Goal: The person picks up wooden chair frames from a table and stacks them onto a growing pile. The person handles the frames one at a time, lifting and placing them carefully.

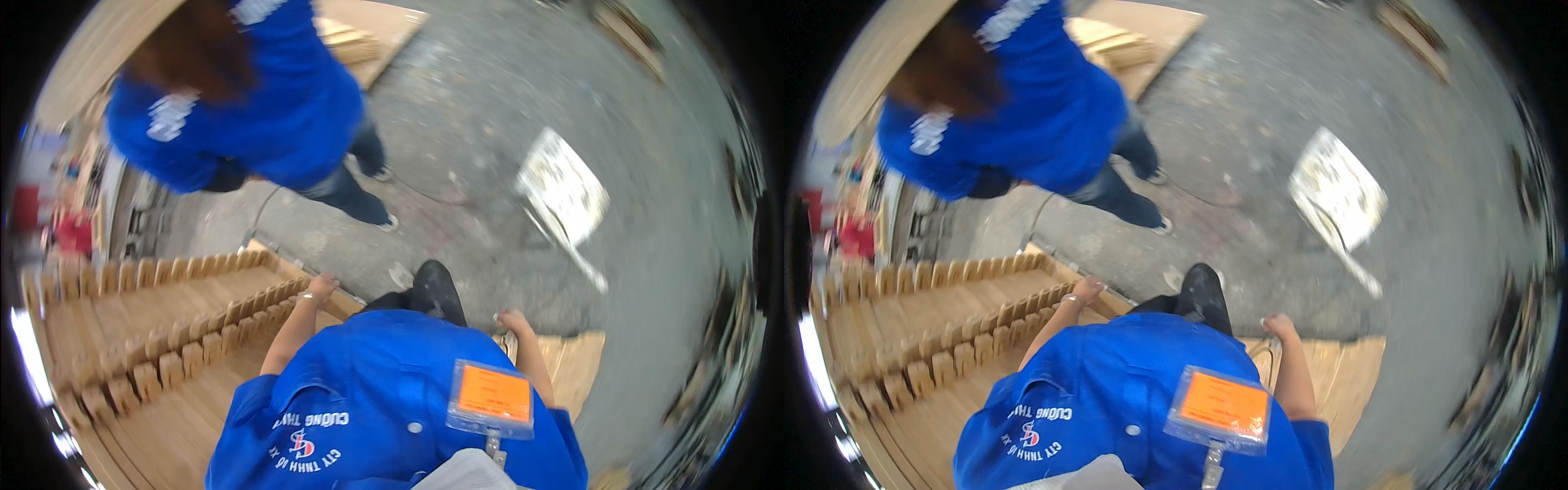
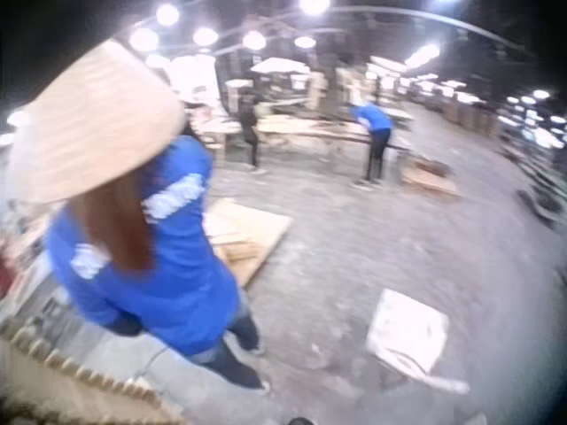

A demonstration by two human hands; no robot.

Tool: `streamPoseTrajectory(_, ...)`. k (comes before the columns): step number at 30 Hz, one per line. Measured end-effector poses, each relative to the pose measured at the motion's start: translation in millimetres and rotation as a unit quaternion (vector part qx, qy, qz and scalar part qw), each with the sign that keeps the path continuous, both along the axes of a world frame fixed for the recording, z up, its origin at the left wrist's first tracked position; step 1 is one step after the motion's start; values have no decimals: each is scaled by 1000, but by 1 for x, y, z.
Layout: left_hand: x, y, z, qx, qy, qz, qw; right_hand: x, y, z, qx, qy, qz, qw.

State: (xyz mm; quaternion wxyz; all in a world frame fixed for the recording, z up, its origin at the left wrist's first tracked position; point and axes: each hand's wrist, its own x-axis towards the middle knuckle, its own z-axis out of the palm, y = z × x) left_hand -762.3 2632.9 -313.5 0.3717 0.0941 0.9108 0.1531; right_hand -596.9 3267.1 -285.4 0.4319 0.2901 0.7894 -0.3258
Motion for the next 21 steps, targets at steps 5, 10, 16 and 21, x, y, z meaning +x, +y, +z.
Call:
streamPoseTrajectory(5, -35, 9, 21, 15, -67, 277, 958, -182, -44, 51, -146, 60, -39, 987)
streamPoseTrajectory(10, -68, 49, 69, 45, -14, 347, 937, -351, -138, 106, -150, 120, 239, 952)
streamPoseTrajectory(16, -65, 50, 117, 183, 35, 421, 888, -423, -296, 191, -316, 66, 457, 829)
streamPoseTrajectory(21, -48, 6, 170, 304, 26, 538, 786, -425, -421, 215, -409, 10, 550, 728)
